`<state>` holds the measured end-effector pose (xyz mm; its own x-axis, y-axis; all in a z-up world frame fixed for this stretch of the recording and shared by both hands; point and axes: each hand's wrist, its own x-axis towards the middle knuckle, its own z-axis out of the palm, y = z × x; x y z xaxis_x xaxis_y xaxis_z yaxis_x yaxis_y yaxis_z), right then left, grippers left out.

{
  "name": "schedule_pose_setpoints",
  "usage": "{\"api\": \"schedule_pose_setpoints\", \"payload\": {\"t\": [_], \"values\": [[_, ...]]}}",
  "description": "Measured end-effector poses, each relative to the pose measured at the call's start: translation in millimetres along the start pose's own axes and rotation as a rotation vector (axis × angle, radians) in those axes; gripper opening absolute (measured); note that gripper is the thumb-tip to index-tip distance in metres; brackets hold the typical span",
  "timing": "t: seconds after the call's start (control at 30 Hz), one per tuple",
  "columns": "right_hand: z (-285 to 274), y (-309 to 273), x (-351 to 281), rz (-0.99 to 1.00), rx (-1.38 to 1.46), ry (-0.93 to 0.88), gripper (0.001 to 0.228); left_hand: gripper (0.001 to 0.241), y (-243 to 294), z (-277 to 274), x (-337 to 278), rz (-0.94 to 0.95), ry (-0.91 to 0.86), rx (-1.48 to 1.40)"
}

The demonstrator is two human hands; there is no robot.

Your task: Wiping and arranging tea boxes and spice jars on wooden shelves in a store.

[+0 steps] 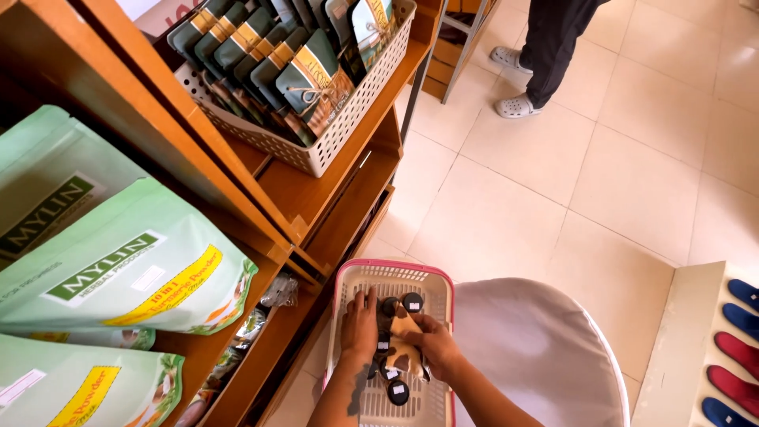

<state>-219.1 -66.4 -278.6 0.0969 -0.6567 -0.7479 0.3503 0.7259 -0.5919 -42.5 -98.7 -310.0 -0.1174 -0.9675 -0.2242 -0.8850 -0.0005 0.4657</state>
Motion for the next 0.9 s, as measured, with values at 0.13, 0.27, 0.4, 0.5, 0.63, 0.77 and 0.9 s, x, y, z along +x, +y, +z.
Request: {"api": "schedule_pose_setpoints", "payload": {"t": [0.13,0.27,0.4,0.5,0.63,0.77,0.9], "values": [[-9.4,-1.0,7.6,-0.012,0.007,-0.009,0.036,0.051,-3.3,1.9,3.0,-0.106,-0.063,0.034],[2.7,-24.1,-17.2,0.052,0.084,-0.008,0.033,0.049,-39.5,32.0,3.1,0.081,0.24,0.032],[14.2,-47.6,-42.5,0.024,0.153,-0.06,0.033,0.054,-33.7,-30.3,-17.4,0.13,0.29,-0.155],[19.6,-62.8,-50.4,-0.067,0.189,-0.094,0.033,0.058,-28.2,-79.5,-28.8,0.066,0.25,-0.196],[42.1,-88.3,-81.7,-0.336,0.051,-0.17,0.037,0.054,-9.4,-141.2,-48.3,0.224,0.473,-0.366],[105.8,-129.9,-174.6,-0.543,-0.39,-0.246,0.048,0.057,40.9,-200.1,-73.7,0.34,0.672,-0.481],[143.8,-120.2,-215.1,-0.763,-0.76,-0.308,0.056,0.051,69.4,-221.0,-87.1,0.371,0.708,-0.626]]}}
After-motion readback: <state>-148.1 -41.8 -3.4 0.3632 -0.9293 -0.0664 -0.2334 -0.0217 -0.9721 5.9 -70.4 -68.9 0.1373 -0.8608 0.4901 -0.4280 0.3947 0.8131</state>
